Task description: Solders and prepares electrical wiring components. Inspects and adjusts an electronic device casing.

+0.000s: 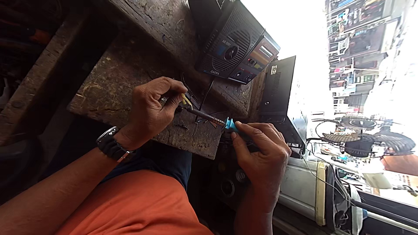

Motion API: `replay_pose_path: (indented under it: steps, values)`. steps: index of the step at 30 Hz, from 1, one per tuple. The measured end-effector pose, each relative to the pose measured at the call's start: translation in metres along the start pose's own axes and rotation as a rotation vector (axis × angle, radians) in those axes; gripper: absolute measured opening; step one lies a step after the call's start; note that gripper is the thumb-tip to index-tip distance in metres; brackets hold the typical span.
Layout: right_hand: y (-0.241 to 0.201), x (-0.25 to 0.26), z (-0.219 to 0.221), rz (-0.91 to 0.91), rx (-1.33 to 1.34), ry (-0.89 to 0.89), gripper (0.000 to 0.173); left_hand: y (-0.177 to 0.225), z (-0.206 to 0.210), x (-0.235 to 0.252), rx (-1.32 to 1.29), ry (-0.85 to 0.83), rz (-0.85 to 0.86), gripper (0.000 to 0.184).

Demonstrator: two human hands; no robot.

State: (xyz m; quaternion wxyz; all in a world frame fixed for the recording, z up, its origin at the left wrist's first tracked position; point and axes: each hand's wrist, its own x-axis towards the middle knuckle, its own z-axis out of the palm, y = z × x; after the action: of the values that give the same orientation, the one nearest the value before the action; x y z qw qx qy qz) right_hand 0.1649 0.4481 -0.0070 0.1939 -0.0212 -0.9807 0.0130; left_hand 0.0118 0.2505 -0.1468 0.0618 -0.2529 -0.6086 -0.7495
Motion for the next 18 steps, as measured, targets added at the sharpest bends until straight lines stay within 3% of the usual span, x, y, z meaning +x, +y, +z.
replay_pose_path:
  steps: [18]
  values:
    - [0.0065, -0.0063, 0.0021, 0.019, 0.008, 0.005, 0.020, 0.0016, 0.0004, 0.0012, -0.019, 0.013, 0.008, 0.014]
